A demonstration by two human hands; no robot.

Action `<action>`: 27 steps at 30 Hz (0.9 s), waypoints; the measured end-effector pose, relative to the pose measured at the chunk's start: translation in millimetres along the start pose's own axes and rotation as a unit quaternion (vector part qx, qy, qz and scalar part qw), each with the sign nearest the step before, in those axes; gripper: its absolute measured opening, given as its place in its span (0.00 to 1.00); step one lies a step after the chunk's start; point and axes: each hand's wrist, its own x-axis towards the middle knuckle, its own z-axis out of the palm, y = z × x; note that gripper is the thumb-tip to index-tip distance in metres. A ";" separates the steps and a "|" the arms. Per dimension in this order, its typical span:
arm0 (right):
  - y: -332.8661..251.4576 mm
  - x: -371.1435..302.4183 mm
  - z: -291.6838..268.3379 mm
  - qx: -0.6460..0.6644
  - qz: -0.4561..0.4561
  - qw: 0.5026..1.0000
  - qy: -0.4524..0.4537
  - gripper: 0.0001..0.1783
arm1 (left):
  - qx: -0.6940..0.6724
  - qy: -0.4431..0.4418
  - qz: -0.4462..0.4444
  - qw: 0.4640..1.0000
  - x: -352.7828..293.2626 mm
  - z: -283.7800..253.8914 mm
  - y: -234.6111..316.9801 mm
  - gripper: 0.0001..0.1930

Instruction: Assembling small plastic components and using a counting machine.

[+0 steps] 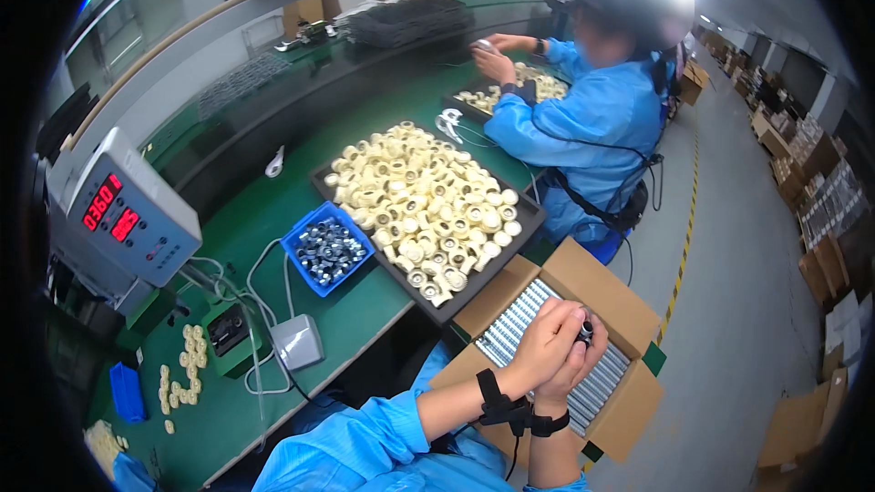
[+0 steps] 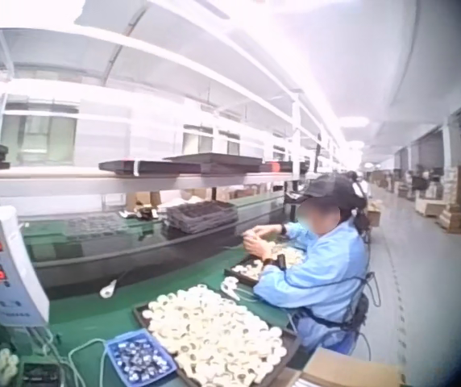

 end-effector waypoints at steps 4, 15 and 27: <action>-20.5 -0.3 62.1 0.107 -0.023 0.994 0.000 0.24 | -0.025 0.085 0.054 0.995 2.8 -51.2 28.5 0.14; -67.7 -15.5 301.5 0.197 0.006 0.968 -0.154 0.12 | 0.120 0.254 -0.002 0.960 24.9 -296.0 51.1 0.15; -19.5 -38.7 344.5 -0.208 -0.229 0.902 -0.301 0.17 | 0.609 0.217 -0.031 0.762 3.0 -371.4 6.7 0.14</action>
